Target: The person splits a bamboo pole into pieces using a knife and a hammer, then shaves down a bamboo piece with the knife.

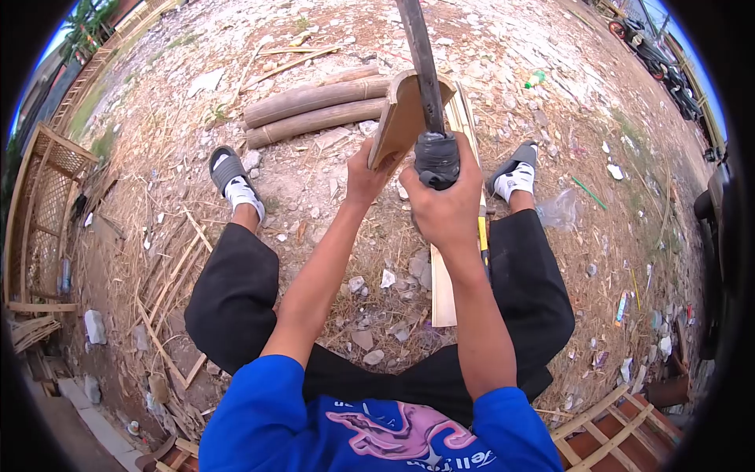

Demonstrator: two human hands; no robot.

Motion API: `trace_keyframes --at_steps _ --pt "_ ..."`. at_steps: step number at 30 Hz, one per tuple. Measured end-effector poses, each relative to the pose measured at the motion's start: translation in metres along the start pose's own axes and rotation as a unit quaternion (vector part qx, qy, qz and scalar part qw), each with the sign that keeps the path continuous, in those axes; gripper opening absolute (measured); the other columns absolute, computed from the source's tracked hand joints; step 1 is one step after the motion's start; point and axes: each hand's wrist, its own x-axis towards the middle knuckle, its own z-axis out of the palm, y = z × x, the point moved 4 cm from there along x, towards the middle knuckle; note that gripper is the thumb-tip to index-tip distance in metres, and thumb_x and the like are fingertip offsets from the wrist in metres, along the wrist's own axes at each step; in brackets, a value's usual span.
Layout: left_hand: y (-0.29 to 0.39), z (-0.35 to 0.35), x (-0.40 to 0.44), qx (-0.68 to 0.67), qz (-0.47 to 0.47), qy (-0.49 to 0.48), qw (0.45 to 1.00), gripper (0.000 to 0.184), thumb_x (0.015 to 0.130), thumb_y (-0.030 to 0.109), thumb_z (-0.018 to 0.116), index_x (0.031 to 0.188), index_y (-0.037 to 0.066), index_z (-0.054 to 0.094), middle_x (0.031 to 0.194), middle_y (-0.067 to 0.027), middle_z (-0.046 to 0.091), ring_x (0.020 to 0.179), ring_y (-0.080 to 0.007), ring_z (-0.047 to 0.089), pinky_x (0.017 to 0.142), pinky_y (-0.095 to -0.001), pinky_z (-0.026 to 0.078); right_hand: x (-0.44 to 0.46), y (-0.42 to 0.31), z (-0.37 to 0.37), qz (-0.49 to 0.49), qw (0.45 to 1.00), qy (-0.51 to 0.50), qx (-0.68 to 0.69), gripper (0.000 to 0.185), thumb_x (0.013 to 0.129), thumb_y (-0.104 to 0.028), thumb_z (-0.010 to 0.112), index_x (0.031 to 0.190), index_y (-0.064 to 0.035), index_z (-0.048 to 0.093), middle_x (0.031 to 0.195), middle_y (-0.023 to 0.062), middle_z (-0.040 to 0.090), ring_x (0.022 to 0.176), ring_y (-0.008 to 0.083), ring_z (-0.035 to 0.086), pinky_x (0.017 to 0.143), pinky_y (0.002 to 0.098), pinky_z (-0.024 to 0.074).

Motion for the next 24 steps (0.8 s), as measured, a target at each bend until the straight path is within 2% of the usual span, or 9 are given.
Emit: trace_keyframes --at_steps 3,7,10,13,18,19,22,23,24 --pt "0.014 0.008 -0.002 -0.008 0.036 0.010 0.999 0.029 0.084 0.009 0.075 0.109 0.005 0.061 0.095 -0.0104 0.072 0.086 -0.0163 0.069 0.072 -0.0317 0.055 -0.004 0.002 -0.011 0.022 0.999 -0.021 0.012 0.023 0.075 -0.003 0.068 0.093 -0.0026 0.054 0.069 0.0002 0.056 0.055 0.0053 0.051 0.051 0.0237 0.0423" --pt "0.022 0.010 -0.007 0.072 0.050 -0.009 0.996 0.029 0.081 0.010 0.079 0.105 0.004 0.063 0.091 -0.0090 0.072 0.083 -0.0128 0.069 0.071 -0.0291 0.055 -0.016 0.008 -0.027 0.149 0.983 -0.056 0.097 0.024 0.072 -0.007 0.071 0.092 -0.0007 0.058 0.070 -0.0001 0.059 0.061 0.0062 0.053 0.056 0.0251 0.0442" --pt "0.012 0.012 -0.007 0.055 0.044 -0.009 0.997 0.031 0.079 0.012 0.081 0.103 0.004 0.064 0.089 -0.0093 0.073 0.081 -0.0126 0.069 0.070 -0.0293 0.055 -0.015 0.004 -0.033 0.107 0.992 -0.058 0.029 0.027 0.072 -0.007 0.071 0.093 -0.0006 0.057 0.070 0.0026 0.061 0.060 0.0104 0.057 0.057 0.0272 0.0465" --pt "0.008 0.013 -0.008 0.023 0.035 0.010 0.999 0.033 0.078 0.013 0.082 0.105 0.004 0.064 0.089 -0.0100 0.073 0.080 -0.0135 0.069 0.070 -0.0299 0.055 -0.014 -0.006 -0.025 -0.067 0.990 0.037 -0.120 0.028 0.071 -0.006 0.072 0.092 -0.0009 0.054 0.069 0.0036 0.058 0.056 0.0121 0.057 0.053 0.0280 0.0456" --pt "0.016 0.010 -0.006 0.056 0.024 0.031 0.998 0.034 0.078 0.012 0.082 0.105 0.003 0.064 0.089 -0.0103 0.073 0.079 -0.0153 0.070 0.069 -0.0298 0.055 -0.011 0.002 -0.012 -0.040 0.993 0.070 -0.090 0.026 0.070 -0.007 0.071 0.090 -0.0007 0.056 0.071 0.0032 0.059 0.059 0.0103 0.054 0.056 0.0278 0.0453" --pt "0.015 0.011 -0.005 0.092 0.040 0.015 0.995 0.046 0.075 0.014 0.084 0.113 0.004 0.059 0.092 -0.0104 0.073 0.082 -0.0166 0.070 0.070 -0.0308 0.055 -0.010 0.002 -0.015 -0.021 0.996 0.051 -0.073 0.025 0.071 -0.006 0.071 0.089 -0.0007 0.056 0.071 0.0027 0.059 0.059 0.0096 0.054 0.056 0.0272 0.0449" --pt "0.003 0.008 -0.008 0.053 0.003 -0.048 0.997 0.072 0.070 0.028 0.088 0.127 0.006 0.049 0.109 -0.0125 0.067 0.099 -0.0219 0.066 0.083 -0.0363 0.053 -0.007 0.000 -0.024 0.027 0.999 0.006 -0.045 0.022 0.072 -0.007 0.069 0.087 -0.0013 0.056 0.070 0.0007 0.058 0.058 0.0076 0.052 0.054 0.0253 0.0430" --pt "0.007 0.003 -0.007 0.035 0.098 -0.053 0.993 0.093 0.069 0.054 0.083 0.136 0.008 0.038 0.126 -0.0147 0.055 0.116 -0.0274 0.056 0.097 -0.0428 0.045 -0.010 0.001 -0.026 0.021 0.998 0.002 -0.053 0.021 0.072 -0.007 0.069 0.087 -0.0015 0.056 0.070 0.0006 0.057 0.058 0.0077 0.052 0.055 0.0254 0.0430" --pt "0.021 -0.010 -0.003 0.031 0.136 -0.017 0.990 0.098 0.074 0.073 0.066 0.138 0.007 0.035 0.132 -0.0158 0.047 0.123 -0.0290 0.049 0.103 -0.0454 0.037 -0.012 -0.002 -0.028 0.012 0.998 -0.001 -0.061 0.021 0.072 -0.008 0.069 0.087 -0.0017 0.056 0.069 0.0004 0.057 0.059 0.0078 0.052 0.055 0.0255 0.0430"
